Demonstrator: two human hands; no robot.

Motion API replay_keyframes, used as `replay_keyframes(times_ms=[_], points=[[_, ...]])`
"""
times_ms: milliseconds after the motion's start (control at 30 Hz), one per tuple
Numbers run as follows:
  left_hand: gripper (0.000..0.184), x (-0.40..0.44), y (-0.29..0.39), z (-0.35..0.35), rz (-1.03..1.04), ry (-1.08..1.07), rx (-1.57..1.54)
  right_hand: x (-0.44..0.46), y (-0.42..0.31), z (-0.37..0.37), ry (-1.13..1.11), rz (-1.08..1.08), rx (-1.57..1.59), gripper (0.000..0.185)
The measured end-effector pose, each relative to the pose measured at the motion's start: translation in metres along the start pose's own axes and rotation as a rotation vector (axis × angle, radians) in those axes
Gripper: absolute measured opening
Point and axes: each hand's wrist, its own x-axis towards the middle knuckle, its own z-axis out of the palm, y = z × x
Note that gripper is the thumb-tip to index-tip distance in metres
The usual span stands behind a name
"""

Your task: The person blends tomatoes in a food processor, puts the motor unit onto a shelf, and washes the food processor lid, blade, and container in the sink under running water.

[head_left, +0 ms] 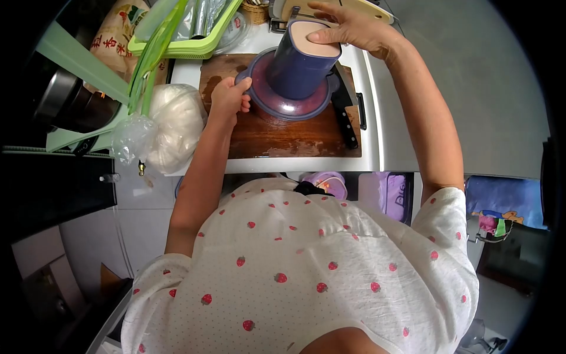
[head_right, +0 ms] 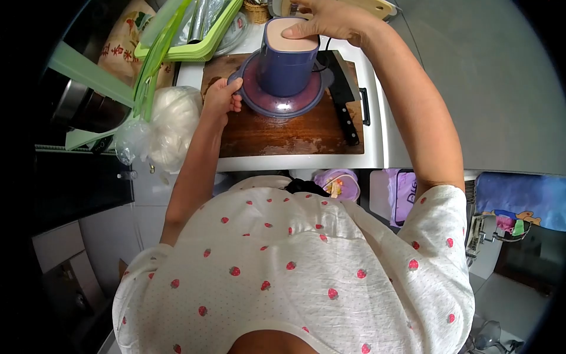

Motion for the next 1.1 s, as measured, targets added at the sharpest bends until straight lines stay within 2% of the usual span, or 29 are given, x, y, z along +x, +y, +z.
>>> replay_keyframes(times_ms=[67, 100, 167, 367, 700, 900, 1100], points=[[0.018, 0.001, -0.001, -0.001, 0.004, -0.006, -0.015, -0.001, 0.005, -0.002, -0.043, -0.019, 0.222, 0.094], [0.018, 0.001, -0.002, -0.001, 0.009, -0.014, -0.031, -0.001, 0.003, -0.002, -0.047, -0.018, 0.223, 0.094], [0.019, 0.001, -0.002, -0.001, 0.008, -0.022, -0.035, -0.004, -0.003, -0.003, -0.049, 0.043, 0.13, 0.095], [0.019, -0.002, 0.0, 0.0, 0.021, -0.014, -0.042, -0.001, -0.003, -0.001, -0.034, 0.049, 0.007, 0.095], [0.02, -0.001, -0.002, 0.0, 0.02, -0.014, -0.038, -0.004, -0.003, -0.002, -0.009, 0.005, 0.103, 0.097], [0.02, -0.002, -0.001, 0.0, 0.038, -0.009, -0.042, 0.003, -0.002, -0.003, -0.06, 0.075, 0.09, 0.099], [0.02, 0.0, -0.003, -0.001, 0.038, -0.016, -0.041, 0.001, -0.003, -0.003, -0.025, 0.063, -0.116, 0.101]])
